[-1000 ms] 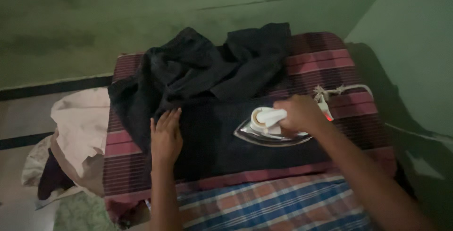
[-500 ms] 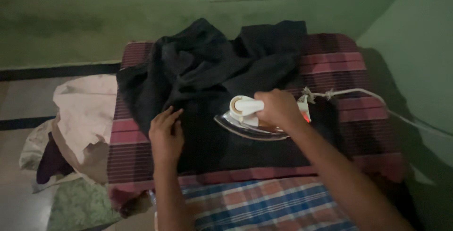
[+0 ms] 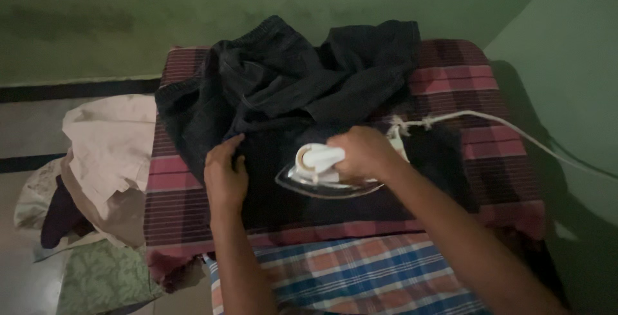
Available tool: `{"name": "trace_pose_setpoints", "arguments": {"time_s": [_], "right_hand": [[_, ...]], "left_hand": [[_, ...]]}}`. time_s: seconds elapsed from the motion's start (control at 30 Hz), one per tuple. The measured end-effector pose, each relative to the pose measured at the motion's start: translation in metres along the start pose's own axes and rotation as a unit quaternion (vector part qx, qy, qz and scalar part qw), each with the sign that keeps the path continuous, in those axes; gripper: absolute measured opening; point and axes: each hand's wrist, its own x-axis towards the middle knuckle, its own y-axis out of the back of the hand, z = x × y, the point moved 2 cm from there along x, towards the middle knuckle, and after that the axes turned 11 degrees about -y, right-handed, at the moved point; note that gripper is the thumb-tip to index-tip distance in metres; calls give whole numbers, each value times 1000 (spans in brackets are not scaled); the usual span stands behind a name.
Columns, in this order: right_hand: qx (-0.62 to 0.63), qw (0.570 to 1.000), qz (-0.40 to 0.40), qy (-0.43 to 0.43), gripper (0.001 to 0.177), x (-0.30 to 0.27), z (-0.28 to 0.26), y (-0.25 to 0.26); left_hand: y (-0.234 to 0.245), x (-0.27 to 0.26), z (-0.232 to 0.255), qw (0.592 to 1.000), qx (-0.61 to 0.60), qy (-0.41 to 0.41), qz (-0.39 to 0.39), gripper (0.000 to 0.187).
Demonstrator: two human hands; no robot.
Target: The person irons a pair of black pants on a plaid-covered table. They repeatedly smooth the fabric, reposition the pants, and use a white electric iron to press different sections until the garment appears flat.
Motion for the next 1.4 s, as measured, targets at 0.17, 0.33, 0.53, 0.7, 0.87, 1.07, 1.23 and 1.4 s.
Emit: {"name": "trace_pose_setpoints", "arguments": {"time_s": [0.17, 0.33, 0.53, 0.7, 0.87, 1.07, 1.23, 1.4], "right_hand": [[-29, 995, -100, 8, 43, -18, -2, -3], [-42, 992, -117, -12, 39, -54, 43, 10], [-58, 986, -71, -140, 47, -82, 109, 14], [-43, 953, 127, -272, 34, -80, 139, 7], [-32, 973, 106, -204, 41, -82, 147, 6], [-35, 990, -18, -138, 40, -91, 150, 14], [-9, 970, 43, -240, 33, -78, 167, 23], [-76, 934, 143, -320, 29, -56, 178, 19]], "left_hand": [[1, 1, 0, 1000, 2, -1, 24, 58], [0, 4, -1, 1000, 14, 4, 20, 67], [1, 4, -2, 997, 65, -42, 26, 50], [-2, 4, 2, 995, 51, -53, 66, 31], [-2, 9, 7, 990, 55, -105, 74, 23], [-13, 7, 28, 982, 19, -149, 111, 22], [-17, 8, 36, 981, -21, -157, 114, 21], [-16, 10, 32, 980, -15, -148, 130, 20]]}}
